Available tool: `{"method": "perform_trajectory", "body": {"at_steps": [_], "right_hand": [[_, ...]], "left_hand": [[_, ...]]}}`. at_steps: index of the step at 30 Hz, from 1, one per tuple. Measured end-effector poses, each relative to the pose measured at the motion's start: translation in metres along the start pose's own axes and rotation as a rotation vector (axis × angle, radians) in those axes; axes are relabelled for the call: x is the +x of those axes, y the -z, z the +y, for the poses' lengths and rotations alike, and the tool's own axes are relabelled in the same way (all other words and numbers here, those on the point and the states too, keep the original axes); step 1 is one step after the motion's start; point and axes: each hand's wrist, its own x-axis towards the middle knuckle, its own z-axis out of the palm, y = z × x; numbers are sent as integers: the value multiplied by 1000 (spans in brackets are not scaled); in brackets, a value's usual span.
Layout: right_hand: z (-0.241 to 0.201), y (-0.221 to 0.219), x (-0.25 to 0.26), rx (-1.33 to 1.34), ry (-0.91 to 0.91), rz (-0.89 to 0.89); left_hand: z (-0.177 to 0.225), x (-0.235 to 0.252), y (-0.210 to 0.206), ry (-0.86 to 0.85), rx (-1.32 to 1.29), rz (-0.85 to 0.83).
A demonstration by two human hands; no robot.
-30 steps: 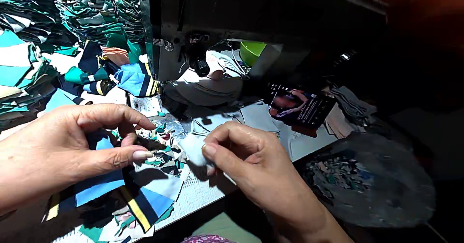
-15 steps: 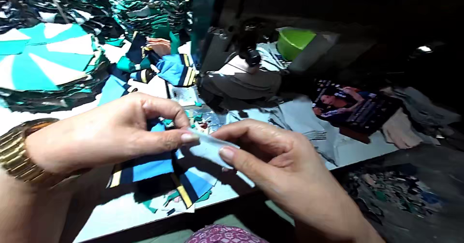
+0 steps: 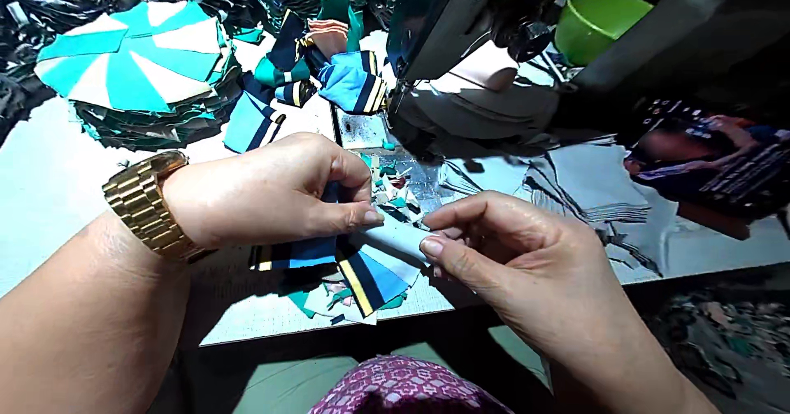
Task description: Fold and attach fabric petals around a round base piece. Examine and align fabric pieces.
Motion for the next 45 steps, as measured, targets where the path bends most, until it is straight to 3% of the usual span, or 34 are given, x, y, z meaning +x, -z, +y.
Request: {"method": "perform_trajectory", "body": {"at_steps": [9, 18, 28, 37, 42, 45], "right_hand": [[7, -3, 1, -127, 20, -63], [-4, 9, 4, 9, -18, -135], [7, 0, 4, -366, 175, -74], [-4, 8, 9, -343, 275, -161], [4, 1, 9, -372, 261, -278], [2, 4, 10, -388, 229, -333]], "left_hand": [[-3, 1, -7, 57, 141, -14], [4, 0, 1, 7, -35, -33], [0, 3, -7, 61, 179, -16], [-19, -2, -14, 32, 228, 145], [-5, -1, -8, 223, 221, 61], [-13, -3, -10, 178, 232, 101]]}}
